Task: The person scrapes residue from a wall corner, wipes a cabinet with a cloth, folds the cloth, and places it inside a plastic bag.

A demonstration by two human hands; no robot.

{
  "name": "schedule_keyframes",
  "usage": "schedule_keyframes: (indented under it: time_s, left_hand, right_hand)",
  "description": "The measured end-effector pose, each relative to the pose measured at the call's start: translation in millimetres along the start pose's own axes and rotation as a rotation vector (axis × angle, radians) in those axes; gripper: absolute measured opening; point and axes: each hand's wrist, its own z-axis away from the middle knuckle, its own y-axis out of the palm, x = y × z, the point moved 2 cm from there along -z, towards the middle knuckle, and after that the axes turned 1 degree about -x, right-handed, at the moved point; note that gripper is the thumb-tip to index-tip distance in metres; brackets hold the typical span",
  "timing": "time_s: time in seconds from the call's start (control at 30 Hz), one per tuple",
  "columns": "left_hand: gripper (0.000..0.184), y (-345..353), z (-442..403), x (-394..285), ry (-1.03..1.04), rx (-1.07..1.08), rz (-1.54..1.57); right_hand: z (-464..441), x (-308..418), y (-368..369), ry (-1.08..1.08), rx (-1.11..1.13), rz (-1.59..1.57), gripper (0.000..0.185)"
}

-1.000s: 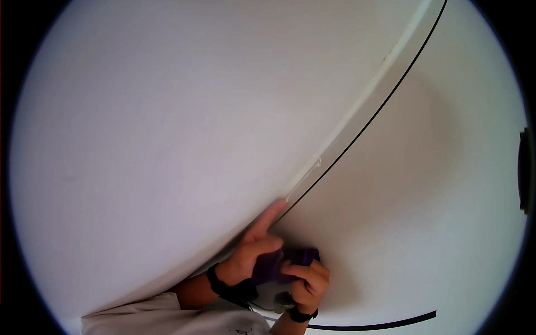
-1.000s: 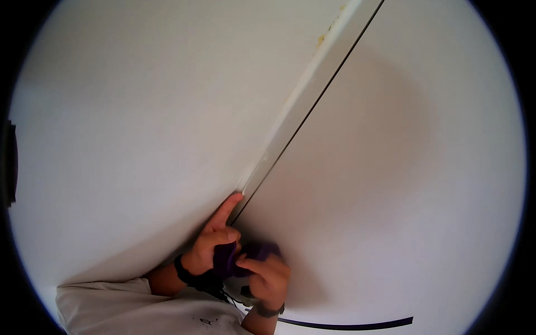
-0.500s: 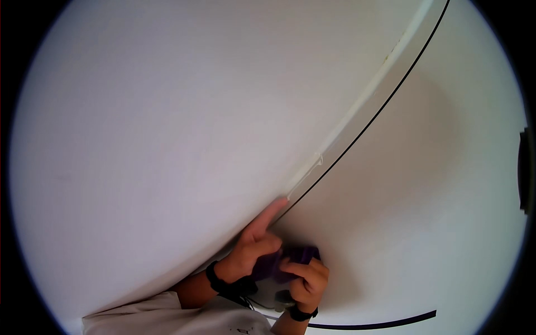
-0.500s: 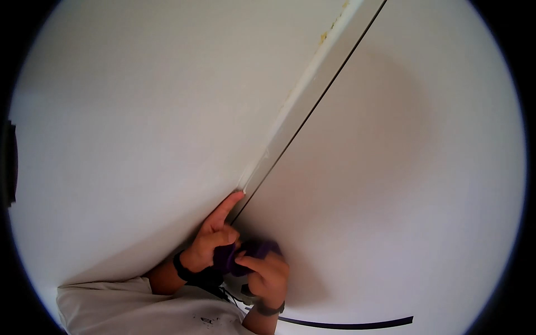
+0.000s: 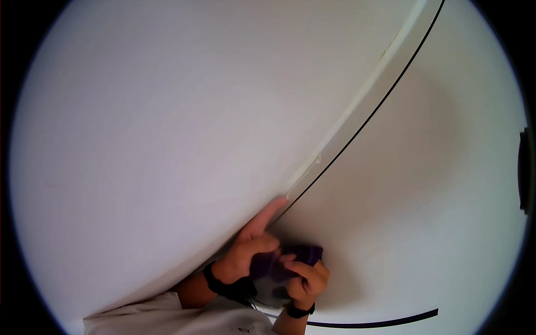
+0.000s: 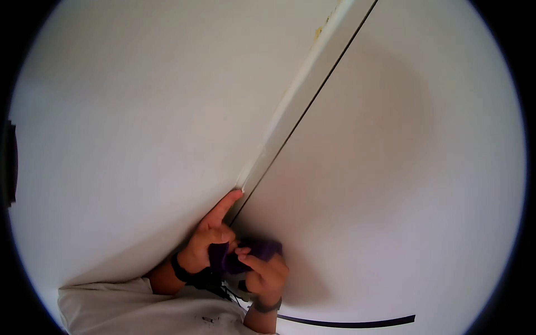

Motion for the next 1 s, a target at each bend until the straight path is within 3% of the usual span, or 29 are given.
schedule_keyframes:
  time_s: [0.1,0.17,0.23,0.3,0.37,0.43,1.0]
  left_hand:
    - [0.077,-2,4,-6,-0.009,0.018,0.1]
    - [0.066,8,8,-12,0.207,0.354,-0.546]
    - [0.057,16,15,-12,0.186,0.334,-0.368]
    - [0.06,17,16,-20,-0.072,-0.112,0.031]
    - [0.063,14,19,-24,-0.018,-0.066,0.045]
    - [0.069,23,24,-34,0.153,-0.201,-0.236]
    - [0.083,38,86,-111,0.131,-0.017,-0.45]
  right_hand:
    - [-2,5,5,-0.029,-0.005,0.032,0.025]
    - [4,1,4,0.016,-0.085,-0.075,0.024]
    - [7,6,5,0.075,-0.176,-0.179,0.024]
    - [-5,16,9,-0.03,-0.096,-0.092,0.021]
    - [-12,26,13,-0.072,-0.032,0.081,0.021]
    - [-17,36,20,-0.138,0.022,0.115,0.021]
    - [-30,134,53,-0.119,-0.015,0.067,0.016]
